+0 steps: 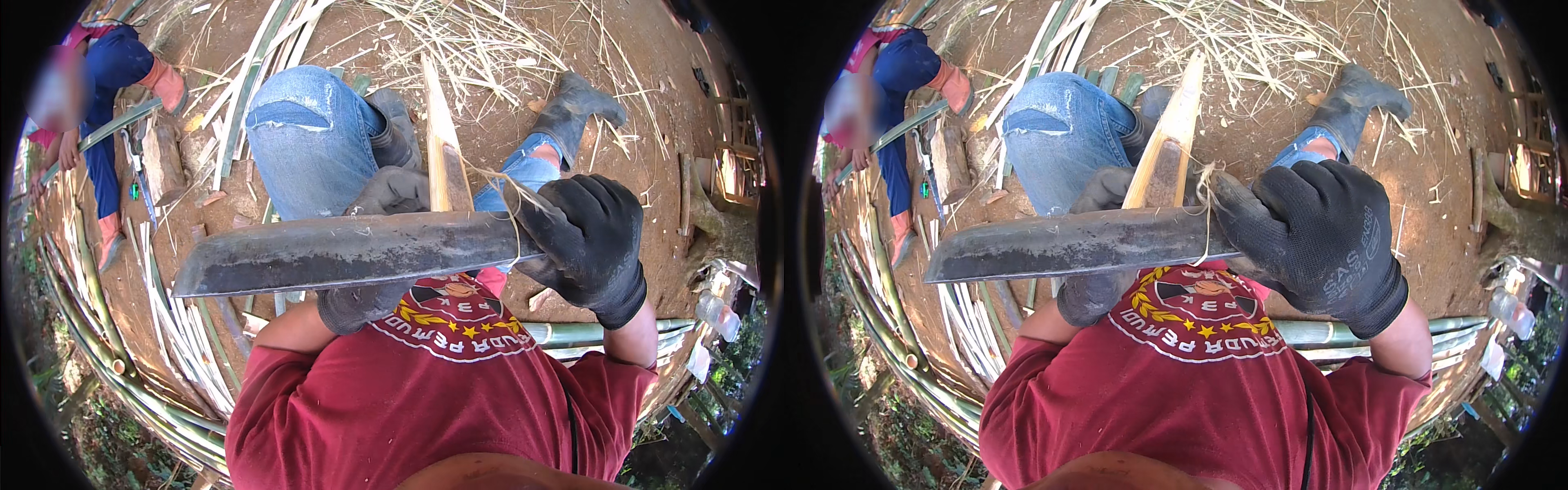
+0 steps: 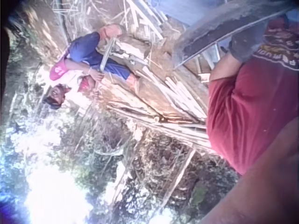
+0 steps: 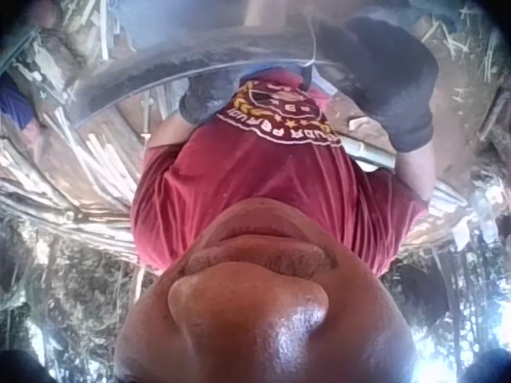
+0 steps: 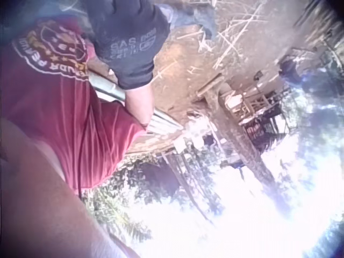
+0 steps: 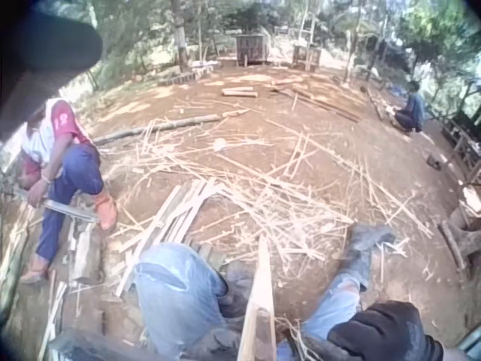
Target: The person sits on the ground and uses a large knife to split bamboo poles into thin strips. They repeatedly hold the bamboo against their leg and strike it with the knife to separate the material. Another person is visible in the background performing a similar task.
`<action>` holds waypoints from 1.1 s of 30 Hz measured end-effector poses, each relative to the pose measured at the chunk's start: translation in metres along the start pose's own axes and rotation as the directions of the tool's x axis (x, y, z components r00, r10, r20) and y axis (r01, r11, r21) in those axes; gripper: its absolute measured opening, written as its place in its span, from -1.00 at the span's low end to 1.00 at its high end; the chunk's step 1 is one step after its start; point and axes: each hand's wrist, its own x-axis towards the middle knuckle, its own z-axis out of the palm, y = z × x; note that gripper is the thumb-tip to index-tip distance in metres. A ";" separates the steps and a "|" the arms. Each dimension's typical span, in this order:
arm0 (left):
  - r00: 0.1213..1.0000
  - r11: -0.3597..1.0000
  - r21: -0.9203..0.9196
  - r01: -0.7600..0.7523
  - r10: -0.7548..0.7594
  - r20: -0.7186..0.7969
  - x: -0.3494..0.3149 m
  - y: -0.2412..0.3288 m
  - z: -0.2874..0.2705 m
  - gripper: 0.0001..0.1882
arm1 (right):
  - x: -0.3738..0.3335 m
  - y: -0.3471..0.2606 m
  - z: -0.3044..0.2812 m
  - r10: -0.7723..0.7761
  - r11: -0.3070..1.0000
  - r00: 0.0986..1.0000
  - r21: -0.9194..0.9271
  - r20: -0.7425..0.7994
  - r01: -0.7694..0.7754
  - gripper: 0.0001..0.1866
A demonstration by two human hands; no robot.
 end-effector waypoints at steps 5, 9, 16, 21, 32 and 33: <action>0.995 0.993 -0.106 0.045 -0.055 -0.089 -0.023 -0.047 -0.020 -0.33 | 0.000 0.000 -0.005 0.034 0.999 0.999 -0.037 0.030 -0.033 -0.39; 0.996 0.992 -0.126 0.014 -0.025 -0.085 -0.012 -0.041 0.006 -0.33 | 0.000 -0.001 -0.013 0.029 0.998 0.995 -0.052 0.092 -0.024 -0.39; 0.996 0.964 0.266 0.018 0.006 -0.089 0.007 -0.003 0.040 -0.41 | 0.014 0.007 -0.029 -0.053 0.999 0.971 0.014 0.234 0.051 -0.40; 0.991 0.950 0.312 0.032 0.011 -0.135 0.004 0.012 0.041 -0.52 | 0.022 0.006 -0.025 0.020 0.999 0.940 -0.035 0.341 -0.008 -0.59; 0.805 0.861 0.445 -0.247 0.438 -0.401 0.035 0.044 0.042 -0.59 | -0.018 0.035 0.081 0.740 0.405 0.611 0.538 0.282 -0.739 -0.79; 0.776 0.814 0.500 -0.296 0.510 -0.371 0.047 0.057 0.050 -0.59 | -0.016 0.031 0.091 0.786 0.261 0.537 0.622 0.307 -0.738 -0.80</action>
